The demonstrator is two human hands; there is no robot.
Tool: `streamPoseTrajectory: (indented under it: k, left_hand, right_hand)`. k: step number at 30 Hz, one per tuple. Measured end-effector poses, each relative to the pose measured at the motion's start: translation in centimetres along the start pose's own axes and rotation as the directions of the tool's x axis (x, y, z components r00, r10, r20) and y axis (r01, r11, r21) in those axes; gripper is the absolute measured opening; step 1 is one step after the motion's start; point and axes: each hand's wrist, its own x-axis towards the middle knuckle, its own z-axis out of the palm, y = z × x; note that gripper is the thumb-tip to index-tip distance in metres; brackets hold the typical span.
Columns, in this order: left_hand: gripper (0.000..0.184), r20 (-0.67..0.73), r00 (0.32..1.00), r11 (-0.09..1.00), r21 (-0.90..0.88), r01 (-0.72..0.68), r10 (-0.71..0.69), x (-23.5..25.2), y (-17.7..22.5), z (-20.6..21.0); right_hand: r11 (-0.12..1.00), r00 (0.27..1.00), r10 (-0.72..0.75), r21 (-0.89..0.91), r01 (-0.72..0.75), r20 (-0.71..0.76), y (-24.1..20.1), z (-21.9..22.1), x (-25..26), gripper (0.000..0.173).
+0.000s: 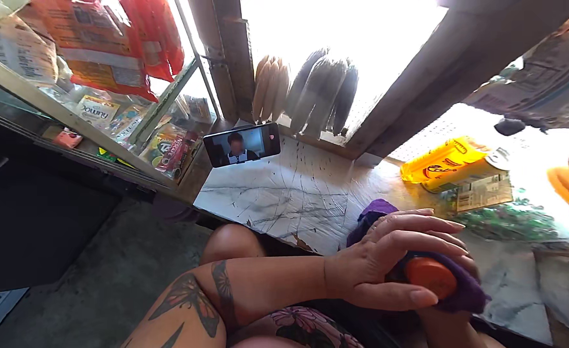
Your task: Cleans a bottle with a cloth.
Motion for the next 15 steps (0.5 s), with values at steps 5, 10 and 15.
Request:
streamPoseTrajectory:
  k: [5, 10, 15]
  left_hand:
    - [0.028, -0.065, 0.985, 0.956, 0.24, 0.169, -0.158, 0.3, -0.4, -1.0]
    - [0.04, 0.054, 0.913, 0.84, 0.419, 0.346, -0.404, -0.2, -1.0, -1.1]
    - [0.062, 0.134, 0.839, 0.724, 0.589, 0.36, -0.527, -0.8, -1.0, -0.9]
  right_hand:
    - [0.977, 0.942, 0.179, 0.164, -0.137, -0.284, 2.2, -2.9, -1.1, 0.048]
    - [0.842, 0.734, 0.527, 0.378, -0.384, -0.428, -0.1, -2.9, 0.1, 0.025]
    - [0.822, 0.846, 0.464, 0.484, -0.3, -0.264, -0.4, -2.8, -0.5, 0.027]
